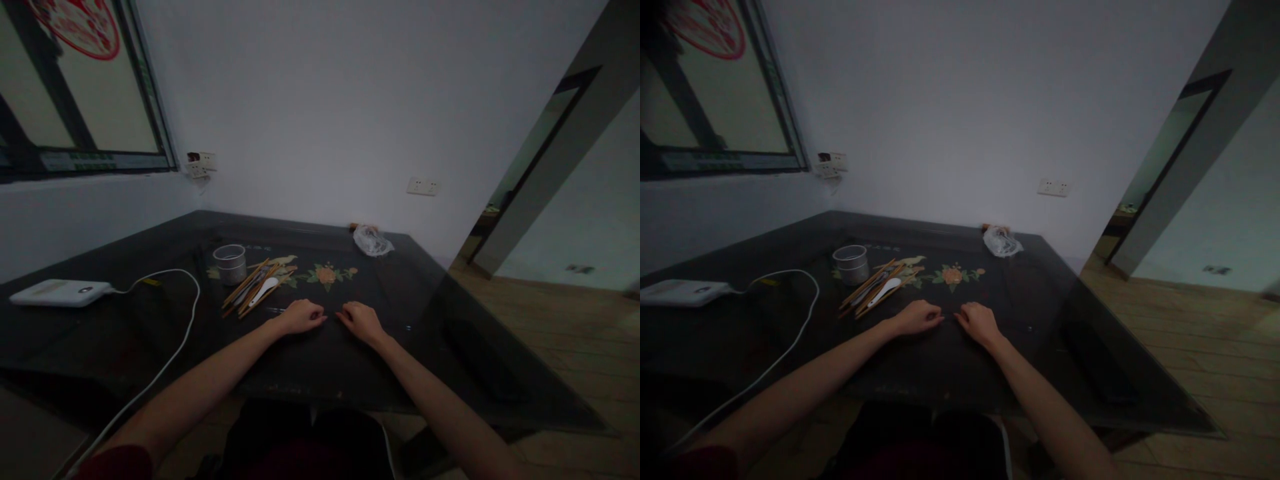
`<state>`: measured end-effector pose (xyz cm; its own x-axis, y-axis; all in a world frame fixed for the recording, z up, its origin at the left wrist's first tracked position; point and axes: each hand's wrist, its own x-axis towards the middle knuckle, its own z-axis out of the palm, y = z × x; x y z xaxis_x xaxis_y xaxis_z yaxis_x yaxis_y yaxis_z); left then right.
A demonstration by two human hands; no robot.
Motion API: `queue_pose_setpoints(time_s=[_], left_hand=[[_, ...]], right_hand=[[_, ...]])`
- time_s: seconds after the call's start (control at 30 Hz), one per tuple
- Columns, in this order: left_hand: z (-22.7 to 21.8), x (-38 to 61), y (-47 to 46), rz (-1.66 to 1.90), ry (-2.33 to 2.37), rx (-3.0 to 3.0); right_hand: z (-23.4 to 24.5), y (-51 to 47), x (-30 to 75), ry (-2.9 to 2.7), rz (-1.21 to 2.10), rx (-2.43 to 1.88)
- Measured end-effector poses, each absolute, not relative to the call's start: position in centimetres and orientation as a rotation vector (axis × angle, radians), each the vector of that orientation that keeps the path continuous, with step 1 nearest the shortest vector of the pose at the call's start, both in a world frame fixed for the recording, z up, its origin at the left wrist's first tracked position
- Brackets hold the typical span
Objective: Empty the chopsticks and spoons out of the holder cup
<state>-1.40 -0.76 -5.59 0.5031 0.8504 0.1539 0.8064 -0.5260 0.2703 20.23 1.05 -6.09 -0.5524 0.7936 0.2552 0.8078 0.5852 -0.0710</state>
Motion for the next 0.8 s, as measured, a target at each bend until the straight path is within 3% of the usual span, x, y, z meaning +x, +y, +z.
queue_pose_setpoints(time_s=[0.8], left_hand=[[-6.24, -1.25, -0.61, 0.443, 1.431, 2.576]], right_hand=[[-5.66, 0.7, 19.91, -2.539, 0.017, -1.435]])
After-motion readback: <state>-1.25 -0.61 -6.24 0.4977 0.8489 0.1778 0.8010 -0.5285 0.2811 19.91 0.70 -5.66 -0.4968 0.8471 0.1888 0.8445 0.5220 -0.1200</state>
